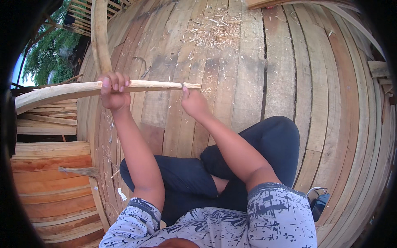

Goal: The person sits cross-legged on a wooden floor and uses a knife to shave and shape a long, thin piece of wood. They hold the wood with their left hand and carefully remove thin layers with the knife in their right hand, rotating the wood to work on different sides.

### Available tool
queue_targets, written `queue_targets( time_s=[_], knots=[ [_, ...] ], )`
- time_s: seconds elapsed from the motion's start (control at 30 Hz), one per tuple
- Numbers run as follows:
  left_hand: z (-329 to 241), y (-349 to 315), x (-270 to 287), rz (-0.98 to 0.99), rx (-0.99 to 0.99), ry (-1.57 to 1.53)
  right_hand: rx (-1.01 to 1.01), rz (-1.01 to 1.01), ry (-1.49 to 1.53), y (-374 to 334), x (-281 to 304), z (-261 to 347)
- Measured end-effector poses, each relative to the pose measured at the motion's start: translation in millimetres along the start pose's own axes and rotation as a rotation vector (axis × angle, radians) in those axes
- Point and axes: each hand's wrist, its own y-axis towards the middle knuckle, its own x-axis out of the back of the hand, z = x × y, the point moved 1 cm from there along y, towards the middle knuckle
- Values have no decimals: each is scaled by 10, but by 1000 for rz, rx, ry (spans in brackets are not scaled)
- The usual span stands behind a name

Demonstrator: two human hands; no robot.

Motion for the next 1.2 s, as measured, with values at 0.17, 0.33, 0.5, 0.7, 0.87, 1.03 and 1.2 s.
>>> queue_targets(
  time_s=[0.17, 0.33, 0.5, 0.7, 0.87, 1.03, 1.2],
  knots=[
    [0, -17, -11, -19, -10, 5, 40, -43, 70, 14, -101, -66],
    [-24, -19, 1, -14, -15, 16, 99, -15, 44, -60, -50, 132],
    [19, -21, -113, -16, -14, 34, 16, -52, -50, -4, -8, -9],
    [75, -17, -182, -29, -6, 22, -93, -85, 117, 96, -109, -167],
    [8, -8, -89, 5, -2, 33, 154, -11, 54, -51, -8, 128],
    [63, 11, -159, -82, 5, 46, 2, -20, -6, 176, -71, -265],
    [28, 0, -122, -120, 5, 62, 18, -62, -142, 63, 11, -91]
  ],
)
